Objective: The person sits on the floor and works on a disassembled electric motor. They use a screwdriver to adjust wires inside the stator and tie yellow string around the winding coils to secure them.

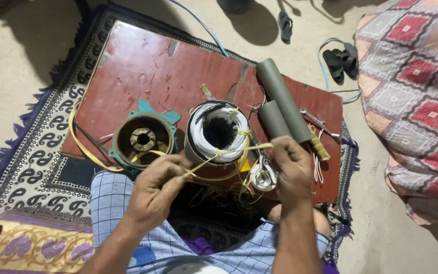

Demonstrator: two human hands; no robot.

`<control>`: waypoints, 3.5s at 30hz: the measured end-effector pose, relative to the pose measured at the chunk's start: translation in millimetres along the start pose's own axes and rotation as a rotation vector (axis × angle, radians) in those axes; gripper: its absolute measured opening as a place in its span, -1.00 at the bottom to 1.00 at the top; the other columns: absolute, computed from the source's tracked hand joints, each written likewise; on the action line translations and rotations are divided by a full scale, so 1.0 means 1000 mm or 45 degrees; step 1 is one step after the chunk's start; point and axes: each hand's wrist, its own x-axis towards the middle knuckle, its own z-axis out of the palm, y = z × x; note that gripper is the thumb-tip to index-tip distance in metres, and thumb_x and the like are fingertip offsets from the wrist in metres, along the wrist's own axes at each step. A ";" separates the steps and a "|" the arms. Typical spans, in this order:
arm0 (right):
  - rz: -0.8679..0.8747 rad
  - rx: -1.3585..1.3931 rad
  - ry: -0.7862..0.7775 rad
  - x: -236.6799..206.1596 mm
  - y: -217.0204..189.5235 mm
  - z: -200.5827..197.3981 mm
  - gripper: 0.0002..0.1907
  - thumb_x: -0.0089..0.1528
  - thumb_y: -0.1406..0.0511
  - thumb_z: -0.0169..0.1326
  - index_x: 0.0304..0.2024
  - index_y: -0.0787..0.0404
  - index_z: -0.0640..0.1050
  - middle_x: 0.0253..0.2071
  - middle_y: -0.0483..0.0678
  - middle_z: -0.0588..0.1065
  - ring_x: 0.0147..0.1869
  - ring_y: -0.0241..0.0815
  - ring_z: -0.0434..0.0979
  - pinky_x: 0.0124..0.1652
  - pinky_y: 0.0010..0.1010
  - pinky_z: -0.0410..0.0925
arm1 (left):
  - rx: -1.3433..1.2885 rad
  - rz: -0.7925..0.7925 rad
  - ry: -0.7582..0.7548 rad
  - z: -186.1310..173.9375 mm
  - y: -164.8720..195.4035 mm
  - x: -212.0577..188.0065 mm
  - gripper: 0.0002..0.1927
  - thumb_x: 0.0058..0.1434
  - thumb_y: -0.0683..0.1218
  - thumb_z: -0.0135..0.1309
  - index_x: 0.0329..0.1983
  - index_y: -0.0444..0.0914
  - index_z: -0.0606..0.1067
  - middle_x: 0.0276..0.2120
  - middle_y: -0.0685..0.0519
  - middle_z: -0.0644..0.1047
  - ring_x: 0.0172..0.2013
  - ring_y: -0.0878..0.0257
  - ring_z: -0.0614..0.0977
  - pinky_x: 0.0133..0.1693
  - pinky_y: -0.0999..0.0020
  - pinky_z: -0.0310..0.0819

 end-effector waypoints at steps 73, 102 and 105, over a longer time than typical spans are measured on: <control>0.672 0.040 -0.109 -0.041 0.052 -0.099 -0.76 0.30 0.24 0.16 -0.22 0.35 0.56 -0.45 -0.07 0.51 -0.53 -0.37 0.39 -0.55 -0.57 0.25 | 0.127 -0.250 -0.347 0.023 0.051 0.054 -0.86 0.32 -0.19 0.15 -0.11 -0.32 0.59 -0.43 0.14 0.56 -0.46 0.45 0.53 -0.42 0.53 0.42; 0.568 0.781 -0.709 -0.171 0.145 0.023 -0.26 0.06 -0.31 0.28 -0.45 0.22 0.48 -0.49 -0.06 0.43 -0.45 -0.26 0.47 -0.46 -0.45 0.35 | -0.332 -0.482 0.096 0.019 0.036 0.041 -0.86 0.27 -0.27 0.04 -0.13 -0.36 0.54 -0.52 0.09 0.50 -0.64 0.43 0.40 -0.63 0.57 0.19; 0.548 0.638 -0.692 -0.178 0.156 0.013 -0.32 0.19 -0.20 0.33 -0.49 0.27 0.48 -0.53 -0.02 0.40 -0.51 -0.23 0.41 -0.51 -0.40 0.33 | -0.540 -0.363 0.091 0.003 0.031 0.041 -0.88 0.33 -0.28 0.04 -0.12 -0.39 0.55 -0.54 0.09 0.43 -0.61 0.44 0.38 -0.59 0.55 0.22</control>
